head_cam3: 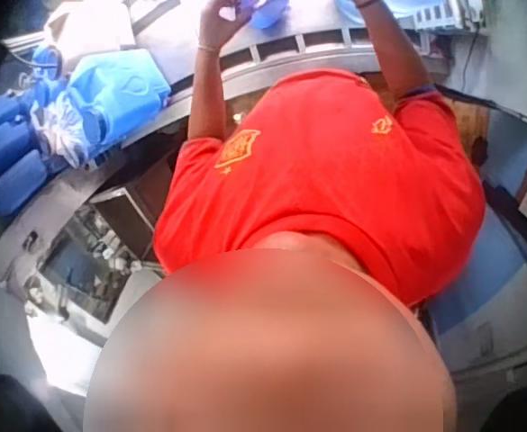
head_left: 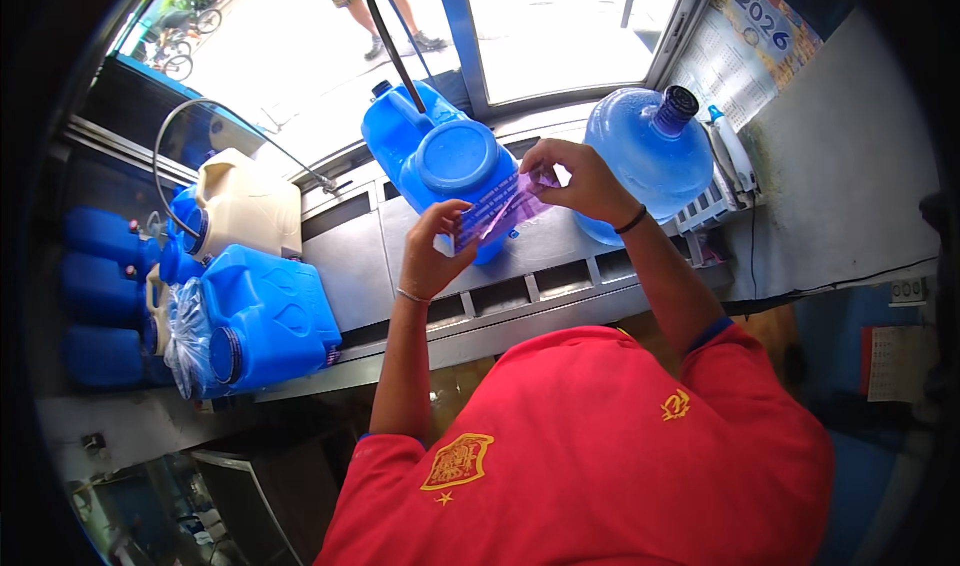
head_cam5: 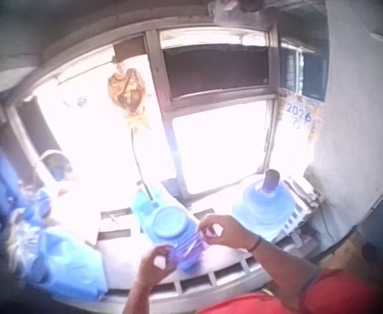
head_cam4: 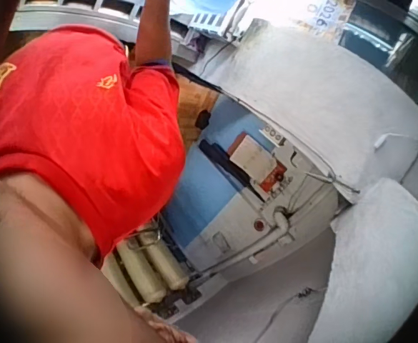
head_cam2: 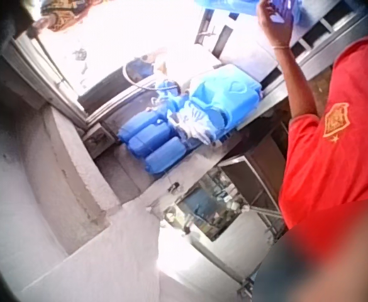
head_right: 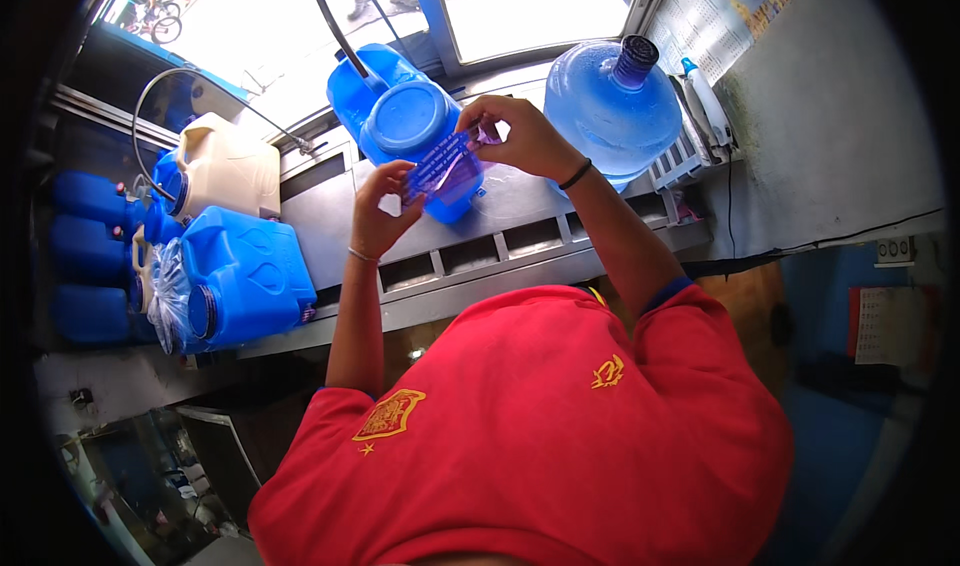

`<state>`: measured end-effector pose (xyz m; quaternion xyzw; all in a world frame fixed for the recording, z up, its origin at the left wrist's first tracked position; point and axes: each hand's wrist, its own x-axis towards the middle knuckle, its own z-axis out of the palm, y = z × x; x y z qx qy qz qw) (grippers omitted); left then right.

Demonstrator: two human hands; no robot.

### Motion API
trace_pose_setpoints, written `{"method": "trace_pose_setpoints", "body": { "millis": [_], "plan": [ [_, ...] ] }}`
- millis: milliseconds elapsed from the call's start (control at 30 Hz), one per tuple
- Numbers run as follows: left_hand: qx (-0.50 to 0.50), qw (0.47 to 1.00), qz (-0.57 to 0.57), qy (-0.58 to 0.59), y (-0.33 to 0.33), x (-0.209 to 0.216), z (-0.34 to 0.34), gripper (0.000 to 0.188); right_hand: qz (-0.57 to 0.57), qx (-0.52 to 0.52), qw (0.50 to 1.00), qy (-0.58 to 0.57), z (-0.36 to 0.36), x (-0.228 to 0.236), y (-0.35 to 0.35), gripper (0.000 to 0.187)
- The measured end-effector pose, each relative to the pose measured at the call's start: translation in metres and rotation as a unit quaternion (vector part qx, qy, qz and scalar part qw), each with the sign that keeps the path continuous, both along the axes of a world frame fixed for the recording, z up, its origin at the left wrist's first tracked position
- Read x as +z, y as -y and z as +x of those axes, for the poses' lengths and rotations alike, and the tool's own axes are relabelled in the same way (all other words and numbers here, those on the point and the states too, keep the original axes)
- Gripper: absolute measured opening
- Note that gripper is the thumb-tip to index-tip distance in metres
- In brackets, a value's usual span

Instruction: The person fills several large blue water containers using a handheld filling device at a service station. They position each container, operate the device to fill it, then cap and hand the container to a customer through a service window.

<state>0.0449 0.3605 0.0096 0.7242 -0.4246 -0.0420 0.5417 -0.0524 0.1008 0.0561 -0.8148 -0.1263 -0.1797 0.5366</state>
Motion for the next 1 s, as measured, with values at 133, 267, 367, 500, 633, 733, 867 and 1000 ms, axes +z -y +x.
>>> {"method": "trace_pose_setpoints", "body": {
  "millis": [133,267,367,500,633,733,867,1000],
  "plan": [
    [0.031,0.991,-0.028,0.127,-0.006,0.012,0.006,0.048,-0.015,-0.012,1.0,-0.007,0.0,0.0,-0.002,0.026],
    [0.011,0.993,-0.113,-0.024,-0.007,0.01,0.012,0.049,-0.003,-0.005,1.0,0.011,0.005,-0.007,-0.003,0.022],
    [-0.025,0.971,-0.161,-0.178,-0.009,0.003,0.026,0.046,0.015,-0.107,0.994,0.027,0.022,-0.02,-0.007,0.015],
    [0.044,0.979,-0.13,-0.149,0.0,-0.006,0.073,0.033,-0.022,-0.263,0.963,0.048,0.064,-0.039,-0.013,0.014],
    [0.091,0.983,-0.046,-0.155,0.01,-0.015,0.112,0.03,-0.021,-0.28,0.959,-0.022,0.101,-0.046,-0.016,0.027],
    [0.131,0.984,0.046,-0.113,0.017,-0.009,0.123,0.04,-0.048,-0.256,0.959,-0.112,0.11,-0.036,-0.009,0.042],
    [0.202,0.969,0.112,0.09,0.036,0.01,0.104,0.056,-0.051,-0.183,0.963,-0.19,0.101,-0.021,0.003,0.044],
    [0.157,0.94,0.25,0.169,0.066,0.031,0.073,0.092,0.013,-0.184,0.982,-0.041,0.062,-0.033,0.018,0.043]
  ]
}}
